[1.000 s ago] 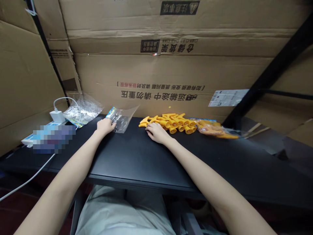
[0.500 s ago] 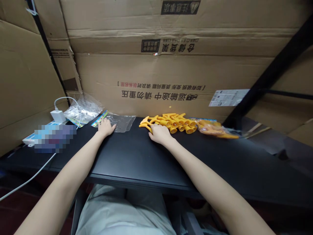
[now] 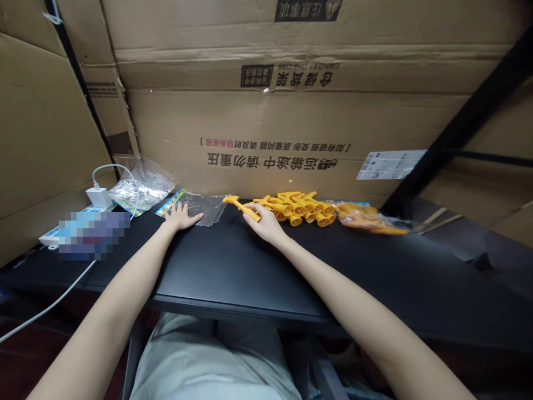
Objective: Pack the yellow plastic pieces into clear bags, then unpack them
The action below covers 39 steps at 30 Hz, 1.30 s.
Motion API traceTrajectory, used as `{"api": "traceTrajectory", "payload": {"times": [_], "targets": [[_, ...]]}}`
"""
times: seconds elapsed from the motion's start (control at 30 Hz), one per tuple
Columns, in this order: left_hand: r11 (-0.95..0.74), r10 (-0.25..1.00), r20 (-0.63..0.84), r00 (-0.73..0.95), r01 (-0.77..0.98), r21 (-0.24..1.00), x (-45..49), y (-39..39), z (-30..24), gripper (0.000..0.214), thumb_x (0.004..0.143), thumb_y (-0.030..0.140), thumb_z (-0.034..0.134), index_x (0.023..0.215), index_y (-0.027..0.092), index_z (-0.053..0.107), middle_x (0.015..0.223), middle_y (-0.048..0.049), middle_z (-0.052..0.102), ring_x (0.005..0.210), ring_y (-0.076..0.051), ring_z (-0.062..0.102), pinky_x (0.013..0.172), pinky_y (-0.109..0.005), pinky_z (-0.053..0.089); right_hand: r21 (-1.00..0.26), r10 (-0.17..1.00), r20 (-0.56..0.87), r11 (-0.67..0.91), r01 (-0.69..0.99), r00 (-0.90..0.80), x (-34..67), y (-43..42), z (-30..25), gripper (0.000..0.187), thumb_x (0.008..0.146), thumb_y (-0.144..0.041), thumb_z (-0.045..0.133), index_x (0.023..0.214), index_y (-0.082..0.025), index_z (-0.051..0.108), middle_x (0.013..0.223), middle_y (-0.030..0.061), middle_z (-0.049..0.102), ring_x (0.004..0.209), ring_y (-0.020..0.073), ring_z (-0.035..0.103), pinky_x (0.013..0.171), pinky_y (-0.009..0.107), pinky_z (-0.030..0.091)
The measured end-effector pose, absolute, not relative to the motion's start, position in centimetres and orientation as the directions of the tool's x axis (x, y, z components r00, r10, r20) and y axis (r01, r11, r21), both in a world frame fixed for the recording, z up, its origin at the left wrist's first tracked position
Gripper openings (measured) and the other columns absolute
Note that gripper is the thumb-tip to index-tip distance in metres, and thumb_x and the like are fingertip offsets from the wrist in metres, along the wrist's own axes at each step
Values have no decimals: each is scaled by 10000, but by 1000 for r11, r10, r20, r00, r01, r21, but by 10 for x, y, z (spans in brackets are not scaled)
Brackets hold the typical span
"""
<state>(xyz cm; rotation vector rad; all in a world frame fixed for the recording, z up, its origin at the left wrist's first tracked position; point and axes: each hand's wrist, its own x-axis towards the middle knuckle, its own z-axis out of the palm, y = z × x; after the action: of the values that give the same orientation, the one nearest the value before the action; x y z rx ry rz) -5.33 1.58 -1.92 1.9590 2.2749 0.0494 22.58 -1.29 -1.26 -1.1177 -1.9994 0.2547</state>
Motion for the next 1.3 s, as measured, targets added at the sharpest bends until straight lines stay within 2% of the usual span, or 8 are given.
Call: {"api": "traceTrajectory", "payload": {"times": [0.2,0.47,0.63,0.73,0.93,1.03,1.17,1.3], "targets": [[120,992,-47,-115,985,126,-59,18,-19,974,742,795,268,1478,157,245,1545,-152,154,1418,-377,108,1090,-629,122,-442,750,434,659,608,-498,224,-10,-25,282,804,-238,578,1074,-176,632,1115,102,652,1068,222,593,936,408,442],[126,991,-55,-120,983,130,-68,20,-22,976,740,796,269,1481,163,238,1549,-138,146,1420,-367,107,1109,-598,109,-449,852,305,523,724,-426,234,-9,-15,299,782,-243,621,1061,-136,633,1096,127,647,1019,226,604,901,370,450],[133,990,-70,-125,983,127,-68,20,-21,975,751,792,243,1491,159,197,1556,-127,94,1428,-350,58,1111,-598,80,-427,886,204,464,776,-417,237,-12,-4,219,785,-222,581,967,-121,647,885,93,664,784,185,611,722,299,464],[118,990,-87,-108,986,116,-66,19,-20,973,757,784,245,1494,153,177,1555,-127,88,1429,-345,53,1105,-609,77,-411,875,220,483,773,-431,235,-12,-4,175,787,-210,573,911,-119,657,814,73,657,697,161,587,661,271,440],[70,994,-95,-57,988,141,-61,21,-22,884,797,745,210,1479,185,247,1549,-116,121,1424,-339,82,1097,-598,157,-378,869,274,492,784,-413,217,-13,-7,155,797,-202,566,878,-125,674,845,76,672,743,165,604,677,255,427],[46,997,-72,-31,976,213,-62,24,-20,787,848,676,185,1454,191,319,1533,-112,195,1418,-315,153,1095,-537,226,-393,867,256,497,774,-427,204,-14,-1,164,785,-216,583,868,-123,688,820,73,675,729,168,605,651,248,421],[19,999,37,-37,913,407,-71,28,-8,729,916,544,63,1377,131,448,1430,-121,430,1345,-228,373,1064,-348,323,-519,883,185,461,720,-431,188,-7,11,218,749,-245,631,919,-129,703,748,38,671,664,148,587,606,229,409],[167,971,78,-225,876,453,-81,31,1,796,923,489,-3,1168,68,627,1238,-177,606,1206,-282,532,971,-368,407,-569,927,76,343,747,-367,174,9,16,192,697,-265,688,835,-138,727,670,25,645,624,137,558,548,221,379]]}}
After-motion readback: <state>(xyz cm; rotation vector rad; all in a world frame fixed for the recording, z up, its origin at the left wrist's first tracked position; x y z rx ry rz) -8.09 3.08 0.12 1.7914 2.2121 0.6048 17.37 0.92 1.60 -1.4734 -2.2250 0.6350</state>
